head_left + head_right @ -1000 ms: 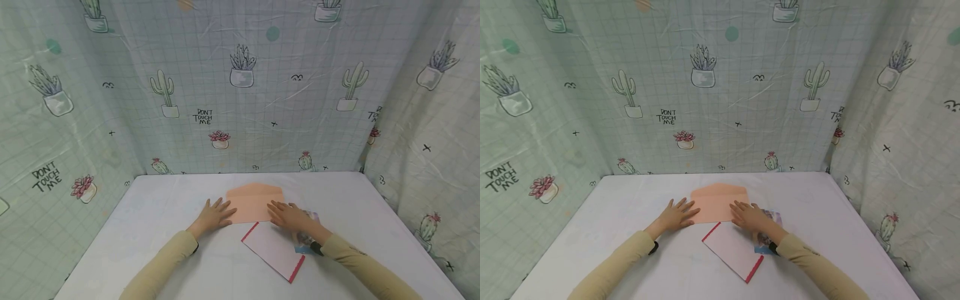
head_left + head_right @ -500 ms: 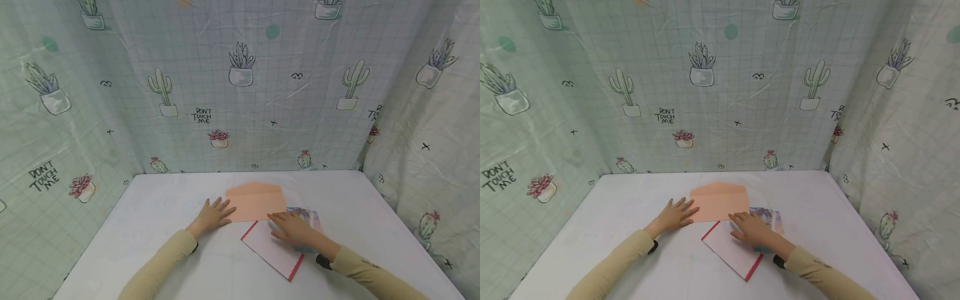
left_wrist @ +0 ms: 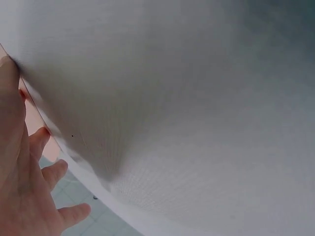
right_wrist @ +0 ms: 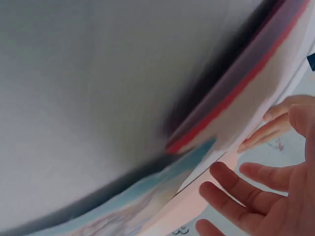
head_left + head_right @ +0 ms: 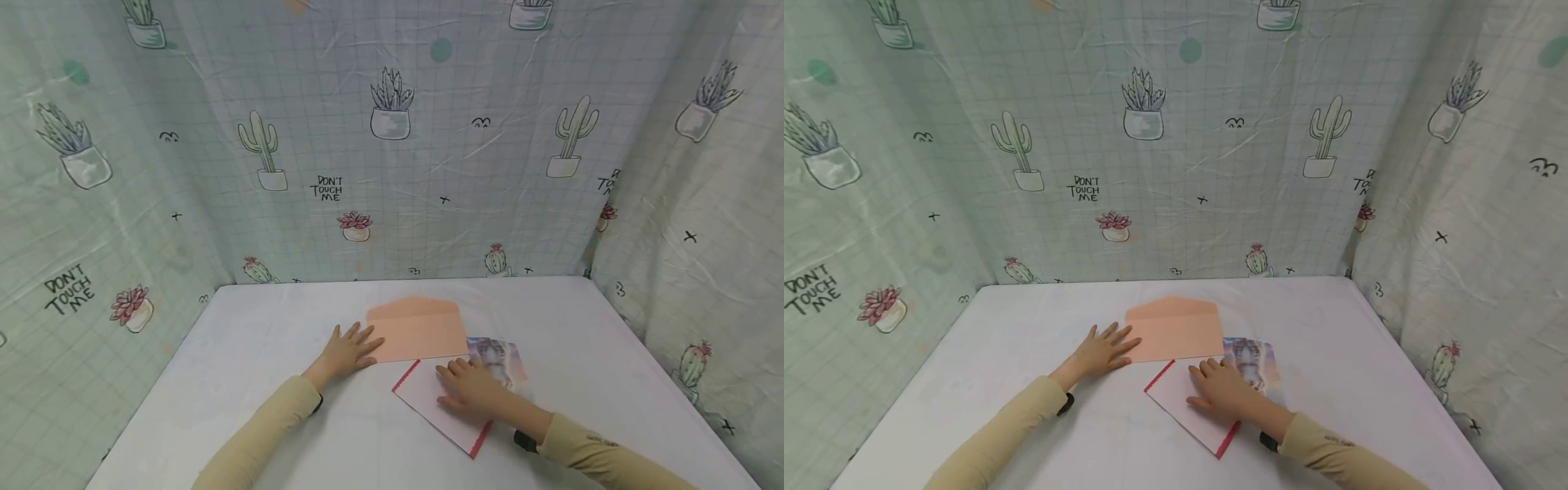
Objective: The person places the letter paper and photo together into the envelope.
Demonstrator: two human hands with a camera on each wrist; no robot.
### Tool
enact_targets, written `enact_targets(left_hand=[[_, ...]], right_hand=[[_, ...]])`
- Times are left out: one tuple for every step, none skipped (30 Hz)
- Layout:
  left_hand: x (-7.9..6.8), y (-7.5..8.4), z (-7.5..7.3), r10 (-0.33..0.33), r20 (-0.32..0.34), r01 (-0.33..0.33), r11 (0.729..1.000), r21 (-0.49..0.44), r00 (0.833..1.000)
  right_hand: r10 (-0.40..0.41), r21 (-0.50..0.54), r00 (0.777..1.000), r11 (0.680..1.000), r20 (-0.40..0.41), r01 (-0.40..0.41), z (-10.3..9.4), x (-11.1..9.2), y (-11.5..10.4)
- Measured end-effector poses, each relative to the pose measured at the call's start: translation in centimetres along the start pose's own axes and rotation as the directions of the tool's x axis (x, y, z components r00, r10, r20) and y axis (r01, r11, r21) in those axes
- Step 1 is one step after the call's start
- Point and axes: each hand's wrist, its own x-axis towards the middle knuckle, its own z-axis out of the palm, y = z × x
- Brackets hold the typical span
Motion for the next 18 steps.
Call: enact_targets(left_hand=[[0.0,0.0,0.0,0.001,-0.003,-0.001,1.000,-0.003,1.000],[0.1,0.0,0.1,0.002,-0.005,-0.002,1.000,-0.006,1.000],[0.1,-0.1,0.1,0.004,-0.006,-0.004,1.000,-0.006,1.000],[0.2,-0.1,0.2,0.006,-0.006,-0.006,1.000,-0.005,1.000],[0.2,-0.1,0.2,0.007,-0.004,-0.007,1.000,0.000,1.000],[0.3,-0.1,0.3,0.008,0.003,-0.008,1.000,0.008,1.000],[0.3,-0.1,0.3,0.008,0.006,-0.008,1.000,0.015,1.000],[0.3,-0.1,0.3,0.007,0.009,-0.007,1.000,0.021,1.000],[0.3,-0.1,0.4,0.006,0.009,-0.006,1.000,0.027,1.000],[0.3,0.0,0.3,0.004,0.012,-0.004,1.000,0.031,1.000],[0.3,0.0,0.3,0.002,0.013,-0.003,0.999,0.034,1.000],[0.3,0.0,0.3,0.001,0.014,-0.001,0.999,0.036,1.000],[0.3,0.0,0.3,-0.001,0.012,0.001,0.999,0.035,1.000],[0.3,-0.1,0.2,-0.002,0.013,0.002,0.999,0.035,1.000],[0.3,-0.1,0.2,-0.003,0.012,0.002,0.999,0.033,1.000],[0.3,-0.1,0.1,-0.003,0.013,0.002,0.999,0.033,1.000],[0.3,-0.1,0.1,-0.003,0.014,0.003,0.999,0.032,1.000],[0.3,-0.1,0.1,-0.003,0.013,0.003,1.000,0.031,1.000]], right_hand=[[0.005,0.012,1.000,1.000,0.009,-0.005,0.0,0.0,-0.2],[0.010,0.016,1.000,1.000,0.019,-0.010,0.1,0.0,-0.3],[0.014,0.017,1.000,1.000,0.027,-0.014,0.2,0.0,-0.4],[0.018,0.016,0.999,1.000,0.035,-0.019,0.2,0.0,-0.5],[0.022,0.019,0.999,1.000,0.044,-0.023,0.3,0.0,-0.6],[0.023,0.017,0.999,1.000,0.049,-0.023,0.3,0.0,-0.7],[0.025,0.015,0.998,1.000,0.055,-0.025,0.4,0.0,-0.8],[0.026,0.006,0.998,1.000,0.062,-0.026,0.5,0.0,-0.9],[0.027,-0.004,0.997,1.000,0.068,-0.027,0.5,0.0,-0.9],[0.028,-0.008,0.997,1.000,0.072,-0.027,0.6,0.1,-1.0],[0.030,-0.014,0.997,0.999,0.073,-0.029,0.7,0.1,-1.0],[0.031,-0.024,0.997,0.999,0.073,-0.029,0.7,0.2,-1.1],[0.032,-0.034,0.997,0.999,0.073,-0.030,0.8,0.2,-1.1],[0.033,-0.042,0.997,0.999,0.072,-0.030,0.8,0.3,-1.1],[0.035,-0.047,0.997,0.998,0.073,-0.031,0.9,0.3,-1.1],[0.036,-0.048,0.997,0.998,0.071,-0.032,0.9,0.3,-1.2],[0.036,-0.052,0.997,0.998,0.072,-0.032,0.9,0.4,-1.2],[0.036,-0.055,0.997,0.998,0.072,-0.032,1.0,0.4,-1.2]])
